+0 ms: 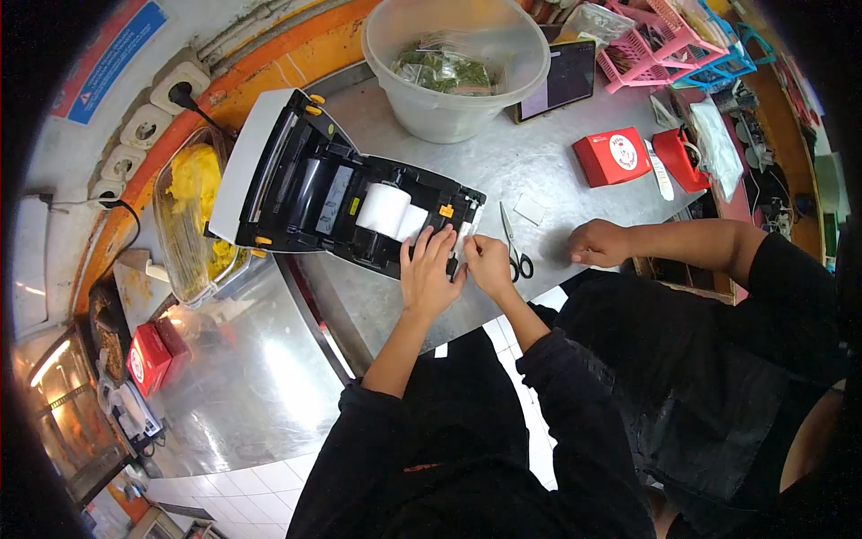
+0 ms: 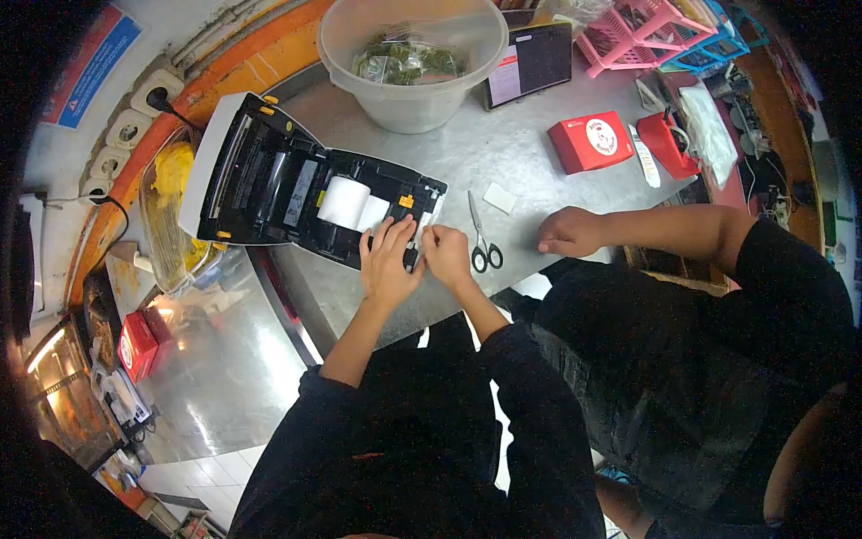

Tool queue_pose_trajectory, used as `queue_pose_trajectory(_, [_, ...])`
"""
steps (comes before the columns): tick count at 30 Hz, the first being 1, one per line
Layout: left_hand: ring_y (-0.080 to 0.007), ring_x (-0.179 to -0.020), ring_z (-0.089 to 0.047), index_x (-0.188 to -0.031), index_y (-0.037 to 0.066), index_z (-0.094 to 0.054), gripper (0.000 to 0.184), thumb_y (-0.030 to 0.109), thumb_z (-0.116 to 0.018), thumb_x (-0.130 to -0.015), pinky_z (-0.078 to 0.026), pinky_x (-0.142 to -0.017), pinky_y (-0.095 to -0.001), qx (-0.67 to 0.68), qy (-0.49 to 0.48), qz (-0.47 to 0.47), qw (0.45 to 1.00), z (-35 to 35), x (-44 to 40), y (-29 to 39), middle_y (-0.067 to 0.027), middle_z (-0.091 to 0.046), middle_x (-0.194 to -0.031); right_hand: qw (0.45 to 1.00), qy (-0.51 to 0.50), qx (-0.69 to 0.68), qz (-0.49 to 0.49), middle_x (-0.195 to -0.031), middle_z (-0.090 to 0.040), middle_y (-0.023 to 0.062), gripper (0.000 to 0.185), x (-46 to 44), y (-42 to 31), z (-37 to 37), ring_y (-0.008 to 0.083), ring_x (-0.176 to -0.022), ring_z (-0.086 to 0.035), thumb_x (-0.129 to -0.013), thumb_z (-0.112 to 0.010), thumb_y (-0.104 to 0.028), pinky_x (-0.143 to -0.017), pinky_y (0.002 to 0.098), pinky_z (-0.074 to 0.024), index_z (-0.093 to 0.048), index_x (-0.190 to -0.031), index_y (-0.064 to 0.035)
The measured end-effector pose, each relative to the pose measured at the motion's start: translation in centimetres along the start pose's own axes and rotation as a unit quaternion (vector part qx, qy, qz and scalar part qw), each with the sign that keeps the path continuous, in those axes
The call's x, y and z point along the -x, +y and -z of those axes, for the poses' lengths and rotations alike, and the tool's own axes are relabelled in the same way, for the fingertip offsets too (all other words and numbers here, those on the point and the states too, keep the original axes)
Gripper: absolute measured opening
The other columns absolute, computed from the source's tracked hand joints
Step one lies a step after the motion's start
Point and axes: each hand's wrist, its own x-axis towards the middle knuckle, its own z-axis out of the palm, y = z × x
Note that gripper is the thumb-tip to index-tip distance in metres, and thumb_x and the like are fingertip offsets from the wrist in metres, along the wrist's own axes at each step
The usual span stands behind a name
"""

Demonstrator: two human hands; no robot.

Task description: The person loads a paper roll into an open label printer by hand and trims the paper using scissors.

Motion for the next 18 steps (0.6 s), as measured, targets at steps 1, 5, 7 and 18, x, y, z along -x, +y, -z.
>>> queue_pose_trajectory(1, [-0.0246,-0.124,-0.041,-0.122,0.01,-0.054,0.06,0.022,-0.073,-0.066,-0.023,-0.104,-0.0473,0.001,0.003,-0.001,1.0,0.0,0.0,0.0,-0.0007,-0.05,-0.13,1.0,-0.006,-0.007,-0.006,-0.05,-0.05,0.0175,0.032,0.0,-0.2,0.1,0.0187,-0.043,-0.045,-0.087,-0.055,-0.019,-0.047,0.0368,-0.0377,-0.057,-0.065,0.0053])
queue_pose_trajectory(5, [-0.0248,-0.123,-0.041,-0.121,0.01,-0.054,0.059,0.022,-0.073,-0.067,-0.023,-0.104,-0.0472,0.009,0.005,-0.005,1.0,0.1,0.0,-0.2,-0.0011,-0.051,-0.13,0.999,-0.03,0.027,-0.023,-0.06,-0.056,0.0234,0.028,-0.2,-0.8,0.8,0.0347,-0.052,-0.057,-0.085,-0.054,-0.018,-0.052,0.0411,-0.0428,-0.061,-0.069,0.0042])
queue_pose_trajectory(7, [-0.0249,-0.124,-0.041,-0.121,0.009,-0.054,0.058,0.023,-0.072,-0.068,-0.023,-0.105,-0.047,0.006,-0.011,0.001,1.0,0.0,-0.3,-0.3,-0.0013,-0.051,-0.13,0.992,-0.039,0.103,0.054,-0.062,-0.059,0.022,0.03,-1.0,-1.2,1.3,0.0351,-0.059,-0.062,-0.084,-0.056,-0.023,-0.056,0.0415,-0.0469,-0.062,-0.07,0.0026])
queue_pose_trajectory(18, [-0.0247,-0.105,-0.051,-0.101,0.008,-0.066,0.028,0.016,-0.07,-0.075,-0.035,-0.092,-0.0395,0.078,0.03,-0.027,0.996,0.7,-0.1,-1.7,-0.0051,-0.059,-0.104,0.972,-0.02,0.213,-0.092,-0.072,-0.063,0.0224,0.045,-1.5,-1.8,2.5,0.0392,-0.074,-0.063,-0.083,-0.06,-0.044,-0.068,0.0435,-0.0492,-0.063,-0.078,0.0006])
